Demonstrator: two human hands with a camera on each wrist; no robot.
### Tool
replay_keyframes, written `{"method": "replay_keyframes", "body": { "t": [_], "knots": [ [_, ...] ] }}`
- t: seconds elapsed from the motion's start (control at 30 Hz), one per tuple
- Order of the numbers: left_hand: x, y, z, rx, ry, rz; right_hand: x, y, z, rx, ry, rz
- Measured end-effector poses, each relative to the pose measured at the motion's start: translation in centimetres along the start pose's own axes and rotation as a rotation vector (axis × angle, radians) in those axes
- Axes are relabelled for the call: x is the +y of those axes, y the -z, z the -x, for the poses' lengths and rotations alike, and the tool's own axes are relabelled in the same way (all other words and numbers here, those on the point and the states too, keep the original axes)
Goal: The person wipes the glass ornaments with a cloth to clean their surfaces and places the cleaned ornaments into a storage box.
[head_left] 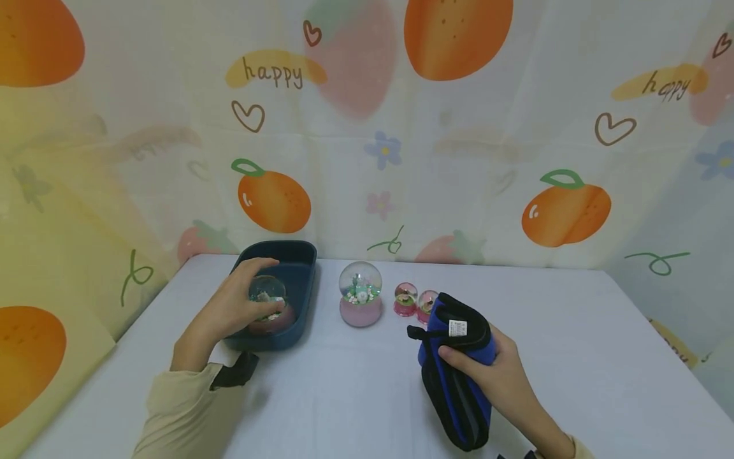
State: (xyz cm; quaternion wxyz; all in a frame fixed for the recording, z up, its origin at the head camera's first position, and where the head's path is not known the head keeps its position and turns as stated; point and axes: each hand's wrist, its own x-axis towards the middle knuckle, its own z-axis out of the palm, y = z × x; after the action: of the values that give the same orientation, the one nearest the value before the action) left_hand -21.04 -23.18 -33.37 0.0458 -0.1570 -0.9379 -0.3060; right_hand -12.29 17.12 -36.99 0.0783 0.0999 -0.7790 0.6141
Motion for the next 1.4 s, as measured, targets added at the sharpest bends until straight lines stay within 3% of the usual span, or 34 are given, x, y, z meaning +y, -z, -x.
{"method": "replay_keyframes", "body": {
  "t": [0.2,0.47,0.77,0.97,1.2,1.4],
  "knots": [
    [2.1,-0.7,-0.2,0.035,-0.048,0.013,0.1,-0.1,0.0,-0.007,-0.028,0.002],
    [4.6,-3.4,-0.8,0.041,-0.097,-0.024,0.3,0.2,-0.2,-0.055,-0.024,0.008],
    [6.2,-7.1,-3.0,0.008,-0.041,0.055,0.8,0.1,-0.4,-0.09,-0.077,0.025],
    [6.7,-9.5,-4.5,0.01,-0.006,0.07,1.3,-0.4,-0.4,-0.106,-0.042,0.059],
    [7.4,-10.9,-5.5,0.049,0.075,0.127,1.7,-0.7,-0.3,-0.1,-0.041,0.096],
    [7.8,-11.4,-6.3,0.055,0.16,0.122,2.1,-1.0,-0.2,-0.12,-0.062,0.112]
  ]
}}
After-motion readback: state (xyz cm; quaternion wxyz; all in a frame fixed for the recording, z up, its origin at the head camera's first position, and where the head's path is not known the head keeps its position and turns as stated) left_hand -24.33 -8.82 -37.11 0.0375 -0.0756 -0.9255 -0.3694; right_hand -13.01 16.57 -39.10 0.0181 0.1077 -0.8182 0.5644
